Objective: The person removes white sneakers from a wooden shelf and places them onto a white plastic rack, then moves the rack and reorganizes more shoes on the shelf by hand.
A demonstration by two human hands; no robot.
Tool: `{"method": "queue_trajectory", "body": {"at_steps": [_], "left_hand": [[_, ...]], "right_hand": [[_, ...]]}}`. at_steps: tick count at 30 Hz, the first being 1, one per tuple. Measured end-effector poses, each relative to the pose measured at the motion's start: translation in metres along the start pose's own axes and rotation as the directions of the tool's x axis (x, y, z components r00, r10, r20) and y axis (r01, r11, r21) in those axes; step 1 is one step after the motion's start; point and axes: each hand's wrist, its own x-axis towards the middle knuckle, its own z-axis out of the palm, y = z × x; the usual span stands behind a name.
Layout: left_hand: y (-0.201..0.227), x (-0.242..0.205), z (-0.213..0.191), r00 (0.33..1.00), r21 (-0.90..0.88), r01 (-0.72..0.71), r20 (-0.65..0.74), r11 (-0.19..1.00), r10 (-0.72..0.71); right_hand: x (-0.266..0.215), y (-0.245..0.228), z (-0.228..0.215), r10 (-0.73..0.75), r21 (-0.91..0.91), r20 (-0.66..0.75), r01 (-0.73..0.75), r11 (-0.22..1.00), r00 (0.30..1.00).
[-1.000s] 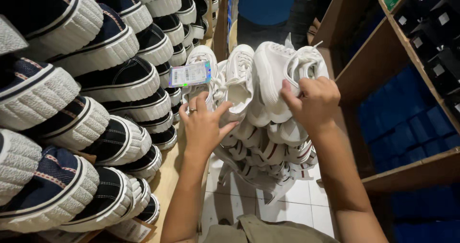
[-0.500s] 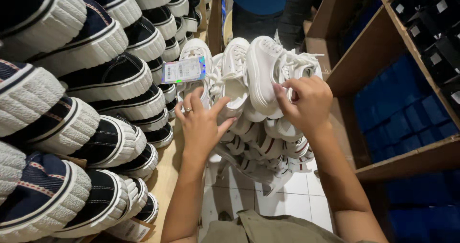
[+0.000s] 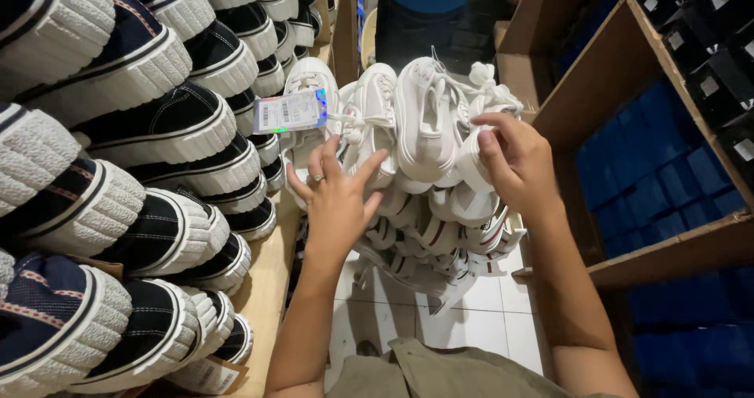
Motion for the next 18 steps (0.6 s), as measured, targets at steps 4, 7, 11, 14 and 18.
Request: {"method": "queue_trajectory", "body": {"at_steps": [4,7,11,14,18], "left_hand": [[0.003,-0.001,0.003,1.0,0.014,-0.003,-0.008,1.0,0.003],[0.005,-0.001,0.004,1.0,0.03,-0.002,-0.023,1.0,0.003],[0.008,-0.002,0.005,1.0,0.015,0.002,-0.015,1.0,-0.002],[0.009,-0.002,0.005,1.0,0.0,-0.002,-0.014,1.0,0.002],[0.012,-0.002,0.004,1.0,-0.009,0.008,0.001,1.0,-0.008]], "right_hand": [[-0.003,0.004,-0.004,0.033,0.047,0.057,-0.036,0.998,0.998],[-0.005,0.001,-0.008,0.079,0.131,0.074,-0.088,0.987,0.994],[-0.004,0.0,-0.013,-0.043,0.042,0.049,0.041,0.998,0.998],[-0.005,0.001,-0.012,-0.065,0.003,0.055,0.065,0.998,0.996],[-0.008,0.009,-0.01,-0.064,-0.04,0.078,0.067,0.997,0.995]]}}
